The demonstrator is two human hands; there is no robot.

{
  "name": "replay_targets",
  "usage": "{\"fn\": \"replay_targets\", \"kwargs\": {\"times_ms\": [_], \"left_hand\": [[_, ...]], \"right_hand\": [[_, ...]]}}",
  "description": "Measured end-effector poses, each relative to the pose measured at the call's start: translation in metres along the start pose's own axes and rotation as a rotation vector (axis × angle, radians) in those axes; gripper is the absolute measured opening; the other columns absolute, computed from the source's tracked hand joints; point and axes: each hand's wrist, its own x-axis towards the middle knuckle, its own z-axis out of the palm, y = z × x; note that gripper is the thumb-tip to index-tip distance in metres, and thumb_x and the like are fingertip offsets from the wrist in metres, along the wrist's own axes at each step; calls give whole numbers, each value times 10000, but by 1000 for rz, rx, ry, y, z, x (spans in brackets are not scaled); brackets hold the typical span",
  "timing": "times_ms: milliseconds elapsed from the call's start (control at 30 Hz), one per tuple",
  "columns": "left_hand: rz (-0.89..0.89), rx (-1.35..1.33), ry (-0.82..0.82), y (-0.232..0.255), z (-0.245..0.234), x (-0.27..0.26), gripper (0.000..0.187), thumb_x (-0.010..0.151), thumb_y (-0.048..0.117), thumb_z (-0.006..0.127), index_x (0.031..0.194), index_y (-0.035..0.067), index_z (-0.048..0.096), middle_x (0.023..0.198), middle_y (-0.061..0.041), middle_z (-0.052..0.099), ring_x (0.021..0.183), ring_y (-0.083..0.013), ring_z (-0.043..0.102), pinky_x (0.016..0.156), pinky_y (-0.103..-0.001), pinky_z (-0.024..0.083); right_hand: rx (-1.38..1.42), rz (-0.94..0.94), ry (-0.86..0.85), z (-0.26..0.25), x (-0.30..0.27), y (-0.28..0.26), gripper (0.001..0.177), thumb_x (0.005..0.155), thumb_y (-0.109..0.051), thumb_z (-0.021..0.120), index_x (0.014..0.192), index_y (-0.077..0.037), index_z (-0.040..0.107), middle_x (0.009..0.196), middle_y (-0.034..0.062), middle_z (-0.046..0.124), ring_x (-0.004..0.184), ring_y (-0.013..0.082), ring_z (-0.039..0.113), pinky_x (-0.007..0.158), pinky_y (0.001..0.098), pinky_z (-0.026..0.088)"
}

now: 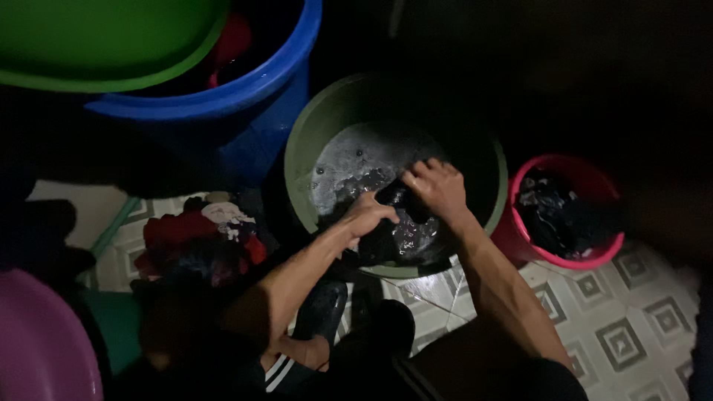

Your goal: The person washes dark clothing by hand in a green basin filled with soapy water, scrubbing the fabric between their hands, and then transfers the items to a basket.

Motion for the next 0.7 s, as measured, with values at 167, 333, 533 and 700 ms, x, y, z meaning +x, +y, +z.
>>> {"fn": "replay_targets", "kwargs": {"times_ms": [167, 333, 533, 700], "left_hand": [[122, -895, -550, -11, 35, 3, 247, 958, 205, 642, 1013, -36, 640, 854, -118, 674, 815, -266, 674, 851, -404, 581], [-76, -1391, -557, -13, 62, -25, 201, 945, 227, 595, 1050, 57, 613, 816, -72, 642, 755, -230, 660, 712, -404, 591], [-56, -1447, -366, -7, 46, -35, 466, 1007, 442, 637, 1158, 1, 642, 942, -125, 703, 808, -272, 701, 719, -420, 604], [314, -620, -343, 38, 19, -38, 859, 859, 706, 526, 1393, 37, 588, 1271, -159, 699, 1157, -308, 707, 942, -452, 588]], "right_hand": [[58, 233, 308, -2, 14, 0, 328, 844, 69, 643, 1074, -155, 711, 1065, 20, 730, 929, 214, 705, 487, 301, 457], [333, 386, 105, 15, -5, -9, 418, 622, -31, 736, 1027, -69, 639, 1018, 103, 683, 883, 322, 690, 666, 414, 563], [371, 452, -600, 95, -50, 1, 446, 747, -286, 729, 1132, -64, 691, 1123, 152, 701, 929, 346, 696, 795, 464, 541], [638, 16, -874, 95, -34, 29, 581, 826, -479, 647, 1268, -112, 731, 1297, 138, 725, 1042, 331, 699, 942, 495, 503]]}}
